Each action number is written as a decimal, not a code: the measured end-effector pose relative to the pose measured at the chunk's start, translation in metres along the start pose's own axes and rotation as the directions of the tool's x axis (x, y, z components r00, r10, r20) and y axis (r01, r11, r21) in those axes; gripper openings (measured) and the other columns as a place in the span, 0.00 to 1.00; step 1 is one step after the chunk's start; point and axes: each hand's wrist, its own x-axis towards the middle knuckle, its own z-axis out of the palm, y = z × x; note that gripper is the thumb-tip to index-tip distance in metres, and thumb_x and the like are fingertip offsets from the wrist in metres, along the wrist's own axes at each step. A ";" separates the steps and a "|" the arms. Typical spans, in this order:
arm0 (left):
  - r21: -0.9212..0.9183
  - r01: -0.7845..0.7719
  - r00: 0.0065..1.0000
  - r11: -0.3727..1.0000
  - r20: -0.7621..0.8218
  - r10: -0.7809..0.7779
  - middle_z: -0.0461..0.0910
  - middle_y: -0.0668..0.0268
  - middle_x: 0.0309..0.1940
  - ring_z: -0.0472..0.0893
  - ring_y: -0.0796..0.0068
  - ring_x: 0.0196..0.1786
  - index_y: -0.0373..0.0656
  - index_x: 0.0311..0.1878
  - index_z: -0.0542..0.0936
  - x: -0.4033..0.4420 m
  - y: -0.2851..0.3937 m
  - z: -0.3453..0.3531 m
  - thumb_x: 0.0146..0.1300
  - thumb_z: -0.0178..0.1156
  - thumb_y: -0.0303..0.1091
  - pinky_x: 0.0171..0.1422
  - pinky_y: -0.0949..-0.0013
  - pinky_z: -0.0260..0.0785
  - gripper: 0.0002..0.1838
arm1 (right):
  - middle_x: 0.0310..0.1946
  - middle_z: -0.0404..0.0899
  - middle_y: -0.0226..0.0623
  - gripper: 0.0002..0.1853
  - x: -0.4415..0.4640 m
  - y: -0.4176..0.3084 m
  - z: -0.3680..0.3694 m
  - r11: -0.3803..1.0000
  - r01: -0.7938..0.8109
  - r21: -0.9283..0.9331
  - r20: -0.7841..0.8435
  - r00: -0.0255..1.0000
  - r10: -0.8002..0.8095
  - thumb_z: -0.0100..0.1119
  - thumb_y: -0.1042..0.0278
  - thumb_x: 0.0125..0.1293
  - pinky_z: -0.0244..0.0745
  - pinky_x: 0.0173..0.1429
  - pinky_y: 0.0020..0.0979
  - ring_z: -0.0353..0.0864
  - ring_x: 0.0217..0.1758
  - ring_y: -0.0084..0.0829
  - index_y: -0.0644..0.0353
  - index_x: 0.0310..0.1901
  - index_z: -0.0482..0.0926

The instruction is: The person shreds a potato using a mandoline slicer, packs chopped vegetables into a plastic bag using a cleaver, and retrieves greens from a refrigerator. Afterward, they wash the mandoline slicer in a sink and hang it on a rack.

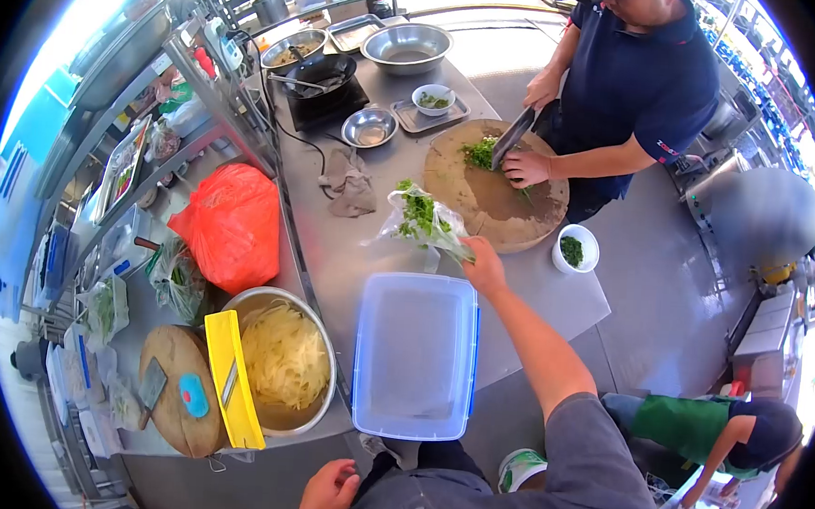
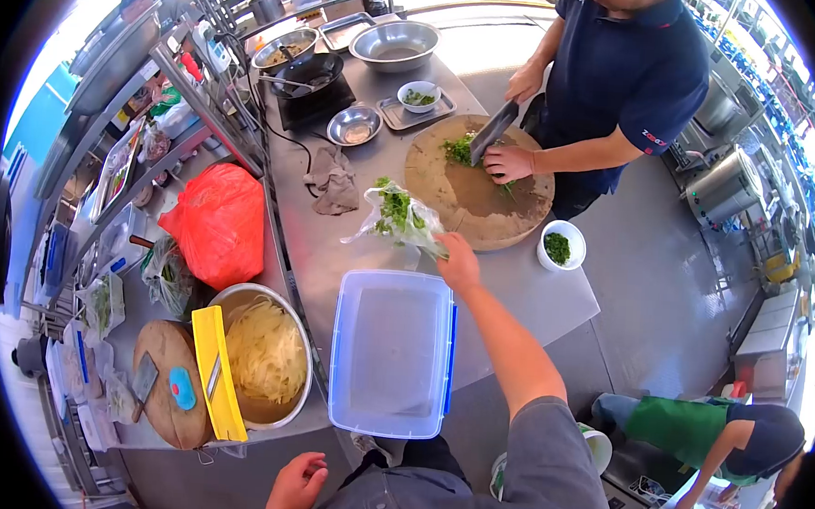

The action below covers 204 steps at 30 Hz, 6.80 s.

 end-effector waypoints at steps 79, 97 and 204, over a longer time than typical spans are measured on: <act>-0.965 -0.171 0.975 0.199 -0.195 -0.107 0.78 0.64 0.52 0.76 0.75 0.56 0.36 0.60 0.73 -0.133 -0.295 -0.206 0.73 0.57 0.33 0.66 0.68 0.66 0.17 | 0.63 0.74 0.38 0.24 -0.350 -0.492 0.319 0.262 -0.827 0.497 0.867 0.484 -0.117 0.56 0.75 0.72 0.64 0.71 0.34 0.73 0.65 0.30 0.64 0.68 0.66; -0.900 -0.425 0.905 -0.101 -0.421 -0.054 0.75 0.60 0.62 0.72 0.70 0.65 0.32 0.67 0.69 -0.334 -0.559 -0.362 0.69 0.63 0.35 0.73 0.65 0.60 0.27 | 0.62 0.75 0.37 0.24 -0.507 -0.749 0.572 0.415 -0.872 0.261 0.950 0.154 -0.273 0.59 0.72 0.70 0.67 0.71 0.40 0.74 0.66 0.34 0.60 0.66 0.67; -0.753 -0.178 -0.243 0.634 -0.591 -0.769 0.77 0.54 0.59 0.80 0.60 0.57 0.40 0.72 0.65 -1.120 -2.890 -2.513 0.68 0.61 0.44 0.63 0.60 0.71 0.33 | 0.57 0.78 0.39 0.15 -1.195 -2.432 2.942 0.778 -0.316 -0.544 0.786 -0.516 0.340 0.50 0.75 0.75 0.73 0.66 0.35 0.78 0.60 0.33 0.65 0.60 0.70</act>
